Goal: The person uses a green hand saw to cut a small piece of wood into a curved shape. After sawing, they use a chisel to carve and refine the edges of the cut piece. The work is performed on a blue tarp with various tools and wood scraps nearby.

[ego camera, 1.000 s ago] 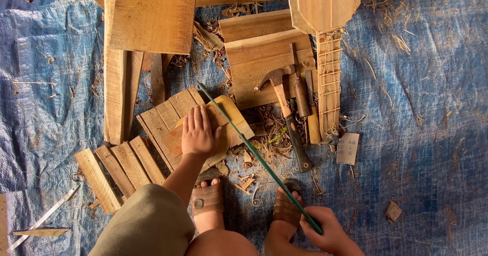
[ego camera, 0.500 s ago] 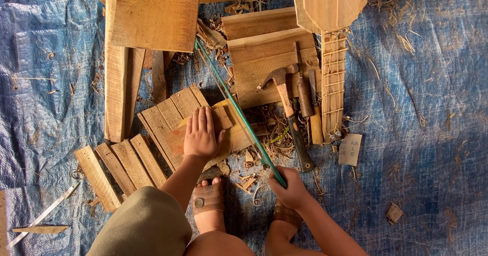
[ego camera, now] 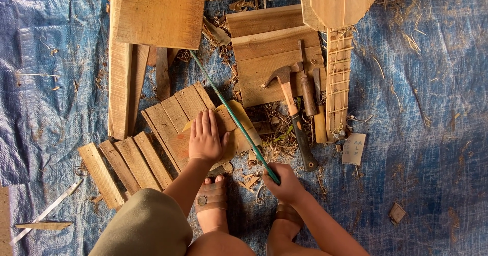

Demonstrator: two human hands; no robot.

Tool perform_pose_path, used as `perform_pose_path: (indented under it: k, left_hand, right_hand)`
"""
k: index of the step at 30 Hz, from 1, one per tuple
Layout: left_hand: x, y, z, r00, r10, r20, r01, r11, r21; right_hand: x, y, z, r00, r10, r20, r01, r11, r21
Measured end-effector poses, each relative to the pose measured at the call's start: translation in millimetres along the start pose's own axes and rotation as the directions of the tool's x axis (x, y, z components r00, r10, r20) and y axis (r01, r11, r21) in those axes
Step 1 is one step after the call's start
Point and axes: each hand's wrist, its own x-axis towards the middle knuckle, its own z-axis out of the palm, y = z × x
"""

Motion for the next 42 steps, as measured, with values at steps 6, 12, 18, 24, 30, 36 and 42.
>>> perform_pose_path:
  k: [6,12,18,24,30,36,42]
  left_hand:
    - [2.2,-1.2,3.6,1.0,-0.02,0.002,0.02,1.0,-0.007]
    - [5.1,-0.2,-3.3,0.995,-0.034,0.093,0.043,0.995,-0.089]
    - [3.5,1.0,-2.2,0.995,-0.048,0.087,0.056,0.995,-0.087]
    - [7.8,-2.2,1.3,0.995,0.008,0.103,-0.002,0.998,-0.056]
    - [6.7,-0.8,0.8,0.995,-0.03,0.1,0.036,0.998,-0.053]
    - [6.5,1.8,0.1,0.998,-0.055,0.037,0.057,0.997,-0.057]
    - [7.3,-0.4,2.6,0.998,-0.041,0.042,0.044,0.997,-0.067]
  right_hand:
    - [-14.3,-9.4,-0.2,0.999,-0.008,0.051,0.005,0.998,0.069]
    - [-75.8,-33.1,-12.2,0.956,0.226,0.187,-0.216,0.974,-0.074]
    - [-145.5,-31.5,-46.2,0.953,0.283,0.11,-0.292,0.952,0.086]
    - [-81.6,-25.9,-30.3,0.938,0.307,0.159,-0.305,0.952,-0.038]
    - [-4.9,-15.4,-3.1,0.954,0.193,0.231,-0.231,0.961,0.153]
    - [-68.5,-11.0,-12.4,0.975,0.084,0.204,-0.089,0.996,0.017]
    - [-135.8,-20.1,-41.4,0.945,0.288,0.156,-0.299,0.953,0.056]
